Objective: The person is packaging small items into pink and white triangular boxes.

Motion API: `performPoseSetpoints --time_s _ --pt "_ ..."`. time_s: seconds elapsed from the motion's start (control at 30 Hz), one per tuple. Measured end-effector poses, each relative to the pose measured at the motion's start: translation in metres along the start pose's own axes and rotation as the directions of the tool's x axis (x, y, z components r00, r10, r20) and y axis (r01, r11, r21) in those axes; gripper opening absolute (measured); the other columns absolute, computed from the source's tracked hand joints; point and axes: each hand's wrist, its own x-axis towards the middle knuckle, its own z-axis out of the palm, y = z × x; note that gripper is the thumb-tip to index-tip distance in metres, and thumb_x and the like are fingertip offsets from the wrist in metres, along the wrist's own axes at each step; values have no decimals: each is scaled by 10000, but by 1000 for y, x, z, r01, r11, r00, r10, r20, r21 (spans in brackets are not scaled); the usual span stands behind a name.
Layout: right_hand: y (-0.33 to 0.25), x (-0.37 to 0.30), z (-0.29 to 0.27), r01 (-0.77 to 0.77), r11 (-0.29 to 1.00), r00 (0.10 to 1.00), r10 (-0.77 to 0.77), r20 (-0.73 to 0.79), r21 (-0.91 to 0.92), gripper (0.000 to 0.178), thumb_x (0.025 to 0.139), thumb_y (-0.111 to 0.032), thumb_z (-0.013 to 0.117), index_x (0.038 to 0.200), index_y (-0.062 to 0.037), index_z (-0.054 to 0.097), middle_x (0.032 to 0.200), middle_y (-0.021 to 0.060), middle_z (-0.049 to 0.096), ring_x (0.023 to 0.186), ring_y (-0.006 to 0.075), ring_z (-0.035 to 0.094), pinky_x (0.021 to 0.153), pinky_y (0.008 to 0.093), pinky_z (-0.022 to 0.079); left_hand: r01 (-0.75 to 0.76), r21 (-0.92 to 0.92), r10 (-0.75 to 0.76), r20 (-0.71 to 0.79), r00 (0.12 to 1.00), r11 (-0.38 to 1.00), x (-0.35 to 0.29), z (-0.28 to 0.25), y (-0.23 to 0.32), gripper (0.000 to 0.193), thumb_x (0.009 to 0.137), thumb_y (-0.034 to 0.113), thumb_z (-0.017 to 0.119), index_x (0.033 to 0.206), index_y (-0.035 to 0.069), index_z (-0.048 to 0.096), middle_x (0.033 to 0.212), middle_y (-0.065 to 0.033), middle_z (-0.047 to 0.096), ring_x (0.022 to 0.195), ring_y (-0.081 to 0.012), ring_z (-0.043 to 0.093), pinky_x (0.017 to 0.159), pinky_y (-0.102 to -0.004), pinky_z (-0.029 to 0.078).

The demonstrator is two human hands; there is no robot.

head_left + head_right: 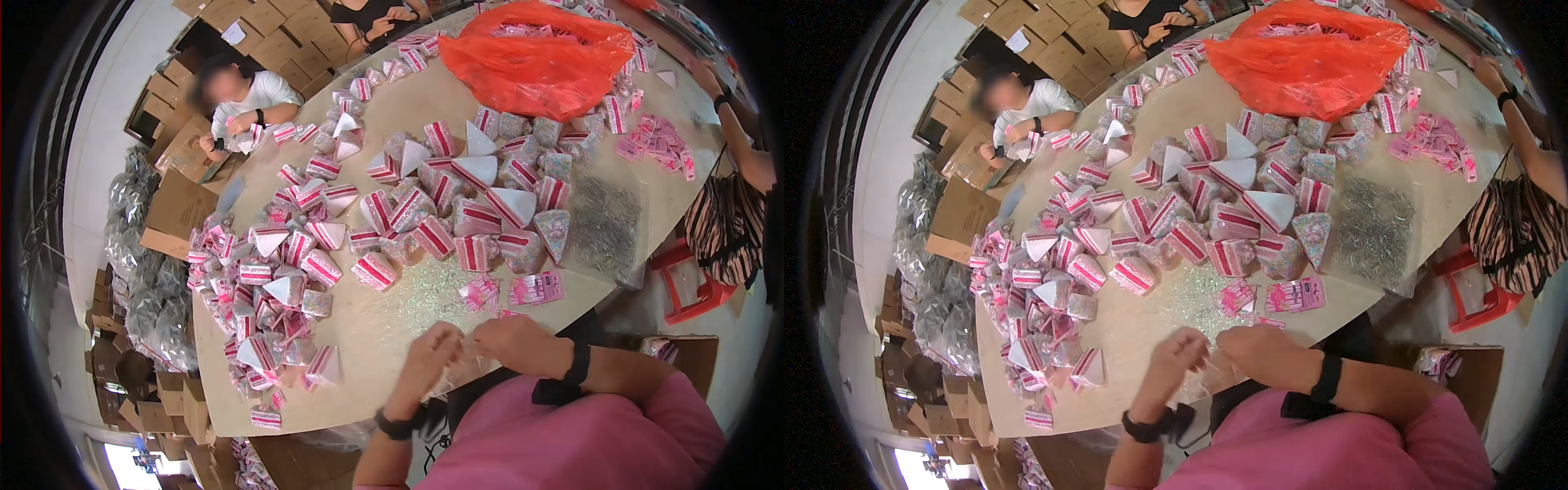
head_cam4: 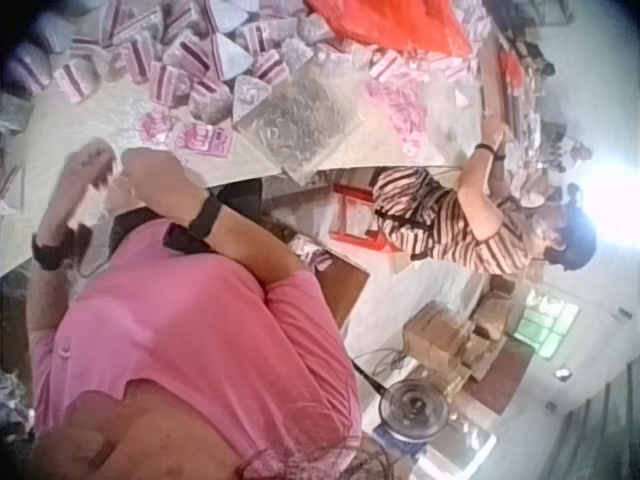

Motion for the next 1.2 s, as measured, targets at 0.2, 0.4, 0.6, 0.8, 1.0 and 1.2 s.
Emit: performPoseSetpoints --time_s 0.2,0.4,0.6,0.8,1.0,1.2 --pt "10 -17 -8 -66 996 997 63 -42 -56 124 849 -137 541 883 -18 545 806 134 574 771 316 594 657 409 471 25 992 525 -88 846 125 61 -74 30 452 788 65 602 1223 102 485 1313 -108 447 1151 -325 468 862 -448 445" --pt "0 -17 -16 -138 989 990 140 -25 60 136 861 -150 545 881 -16 559 793 150 571 764 338 585 661 421 457 -53 922 449 236 862 -383 92 -100 -3 450 770 93 618 1203 111 495 1313 -116 432 1173 -318 446 873 -486 430" --pt "5 -15 -11 -243 953 968 251 -23 179 166 863 -165 567 916 -9 583 809 176 608 762 359 596 674 409 467 35 997 322 -9 947 -75 84 -125 -3 427 750 179 686 1124 55 522 1064 -118 523 886 -270 558 687 -357 481" --pt "-9 2 -26 -318 874 944 329 34 367 178 867 -158 554 934 -1 607 813 170 624 752 299 619 687 358 476 -142 -54 89 -551 829 988 26 -89 -4 243 879 214 578 991 -1 587 738 7 538 673 -62 462 600 -222 383" --pt "-45 36 -44 -288 854 957 269 105 434 192 877 -143 539 984 -3 613 823 149 635 738 226 620 671 313 473 -111 -899 -50 -146 988 425 -9 -22 -31 489 966 435 371 1276 67 457 1193 -120 572 973 -277 608 788 -392 514" --pt "-64 52 -45 -187 905 982 171 76 383 184 890 -129 506 988 -9 604 847 156 632 758 261 622 676 330 473 -180 -871 72 -166 984 457 -24 7 -1 619 787 238 714 1288 71 391 1150 -69 563 996 -215 585 791 -343 490"
